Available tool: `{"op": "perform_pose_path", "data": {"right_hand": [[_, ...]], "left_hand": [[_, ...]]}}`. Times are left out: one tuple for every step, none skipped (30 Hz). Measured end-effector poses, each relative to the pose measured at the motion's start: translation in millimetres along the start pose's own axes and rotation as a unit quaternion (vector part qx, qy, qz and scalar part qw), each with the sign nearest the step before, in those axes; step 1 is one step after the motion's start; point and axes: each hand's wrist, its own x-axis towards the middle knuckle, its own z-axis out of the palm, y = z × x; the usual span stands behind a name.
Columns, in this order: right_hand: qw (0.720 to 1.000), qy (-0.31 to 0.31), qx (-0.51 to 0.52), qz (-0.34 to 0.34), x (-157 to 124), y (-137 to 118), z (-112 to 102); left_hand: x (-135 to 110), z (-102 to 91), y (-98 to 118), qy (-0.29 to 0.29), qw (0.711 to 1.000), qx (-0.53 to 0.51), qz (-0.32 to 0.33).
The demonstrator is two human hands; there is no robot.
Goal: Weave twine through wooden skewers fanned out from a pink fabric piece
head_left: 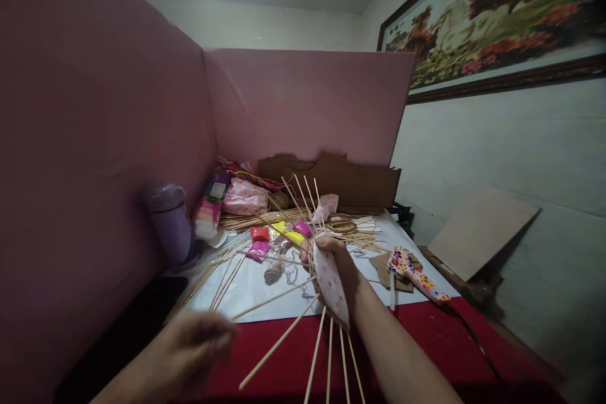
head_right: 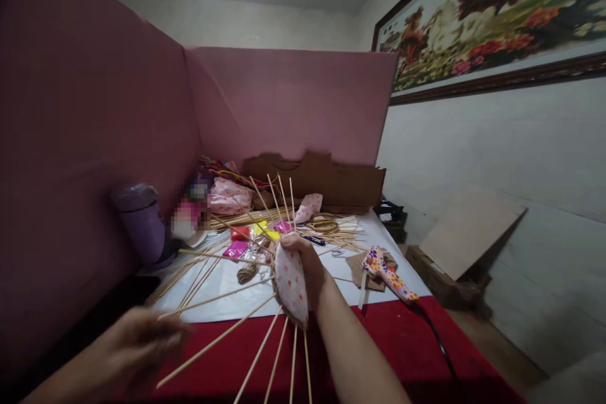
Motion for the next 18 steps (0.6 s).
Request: {"op": "perform_pose_path", "data": {"right_hand": [[1.000, -0.011, -0.003, 0.005, 1, 1, 1], [1.000, -0.021, -0.007, 0.010, 2, 2, 1], [0.999, -0.033, -0.012, 0.012, 4, 3, 1], [0.999, -0.044, -0.018, 0.011, 5, 4, 1], [0.998, -0.051, -0.022, 0.008, 6, 5, 0], [0.998, -0.052, -0.026, 0.006, 6, 6, 0], [0.998, -0.047, -0.028, 0.004, 7, 7, 0], [0.999, -0.038, -0.030, 0.003, 7, 7, 0], [0.999, -0.027, -0.031, 0.001, 7, 7, 0], [0.999, -0.017, -0.034, -0.001, 6, 7, 1], [0.999, -0.012, -0.036, -0.003, 6, 7, 1], [0.999, -0.012, -0.038, -0.003, 6, 6, 2], [0.999, -0.015, -0.037, -0.002, 6, 5, 2], [0.999, -0.021, -0.034, 0.002, 6, 4, 3], [0.999, -0.028, -0.029, 0.007, 7, 3, 3], [0.999, -0.035, -0.025, 0.012, 8, 2, 3], [0.999, -0.041, -0.023, 0.015, 9, 2, 3], [0.999, -0.044, -0.023, 0.015, 11, 2, 3]], "left_hand": [[16, -3.4, 10, 0.055, 0.998, -0.011, 0.008], [32, -4.1, 20, 0.158, 0.986, -0.039, 0.024], [50, -2.8, 31, 0.189, 0.979, -0.066, 0.041], [66, 0.0, 41, 0.193, 0.975, -0.096, 0.058], [81, 3.5, 49, 0.175, 0.974, -0.130, 0.066], [94, 7.1, 55, 0.166, 0.971, -0.158, 0.073], [104, 10.1, 60, 0.146, 0.970, -0.177, 0.078], [111, 12.3, 62, 0.118, 0.971, -0.192, 0.085], [116, 13.6, 62, 0.102, 0.970, -0.197, 0.103], [119, 13.8, 61, 0.087, 0.970, -0.192, 0.120], [121, 13.0, 59, 0.082, 0.971, -0.179, 0.135], [122, 11.5, 56, 0.087, 0.973, -0.159, 0.146], [122, 9.2, 53, 0.099, 0.974, -0.137, 0.148], [123, 6.4, 50, 0.116, 0.976, -0.114, 0.142], [123, 3.2, 46, 0.137, 0.977, -0.094, 0.131], [124, -0.2, 43, 0.159, 0.977, -0.073, 0.121], [125, -3.6, 39, 0.178, 0.976, -0.053, 0.112], [126, -7.0, 36, 0.190, 0.975, -0.032, 0.106]]}}
